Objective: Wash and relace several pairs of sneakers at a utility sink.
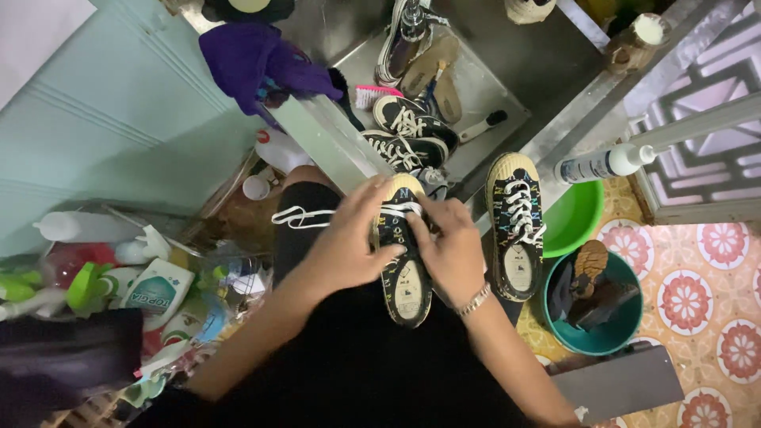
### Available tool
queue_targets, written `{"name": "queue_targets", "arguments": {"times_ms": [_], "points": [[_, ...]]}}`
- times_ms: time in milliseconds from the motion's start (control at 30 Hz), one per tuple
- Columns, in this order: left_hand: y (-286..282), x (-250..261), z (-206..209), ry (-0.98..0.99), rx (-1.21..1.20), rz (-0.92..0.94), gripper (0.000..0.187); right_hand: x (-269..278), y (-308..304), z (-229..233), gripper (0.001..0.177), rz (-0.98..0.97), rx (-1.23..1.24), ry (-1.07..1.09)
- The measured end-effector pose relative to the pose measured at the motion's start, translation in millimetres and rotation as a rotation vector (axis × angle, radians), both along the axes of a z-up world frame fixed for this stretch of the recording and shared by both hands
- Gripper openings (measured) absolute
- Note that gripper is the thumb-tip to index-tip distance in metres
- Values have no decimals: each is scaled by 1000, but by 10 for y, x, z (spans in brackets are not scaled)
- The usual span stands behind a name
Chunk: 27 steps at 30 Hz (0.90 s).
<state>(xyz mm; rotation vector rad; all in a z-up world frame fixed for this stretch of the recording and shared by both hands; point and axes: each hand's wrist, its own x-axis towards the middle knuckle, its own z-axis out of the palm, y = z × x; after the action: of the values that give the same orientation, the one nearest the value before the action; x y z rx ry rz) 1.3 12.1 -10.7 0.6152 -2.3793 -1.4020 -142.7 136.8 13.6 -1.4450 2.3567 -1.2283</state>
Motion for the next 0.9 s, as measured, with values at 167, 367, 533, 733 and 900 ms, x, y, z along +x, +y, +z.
{"name": "queue_targets", "arguments": {"times_ms": [167, 367, 533, 733, 900], "points": [[42, -208, -19, 132, -191, -91, 109, -6, -79, -103, 11, 4, 87, 90], [-68, -171, 28, 132, -110, -183, 108, 37, -1, -201, 13, 67, 56, 185], [-59, -123, 6, 104, -102, -235, 106, -3, 35, 83, 31, 155, 177, 29], [-22, -133, 30, 84, -49, -319, 110, -103, 123, 227, 33, 183, 325, 51], [56, -128, -37, 67, -175, -297, 121, -191, 261, 218, 30, 229, 389, 345]]}}
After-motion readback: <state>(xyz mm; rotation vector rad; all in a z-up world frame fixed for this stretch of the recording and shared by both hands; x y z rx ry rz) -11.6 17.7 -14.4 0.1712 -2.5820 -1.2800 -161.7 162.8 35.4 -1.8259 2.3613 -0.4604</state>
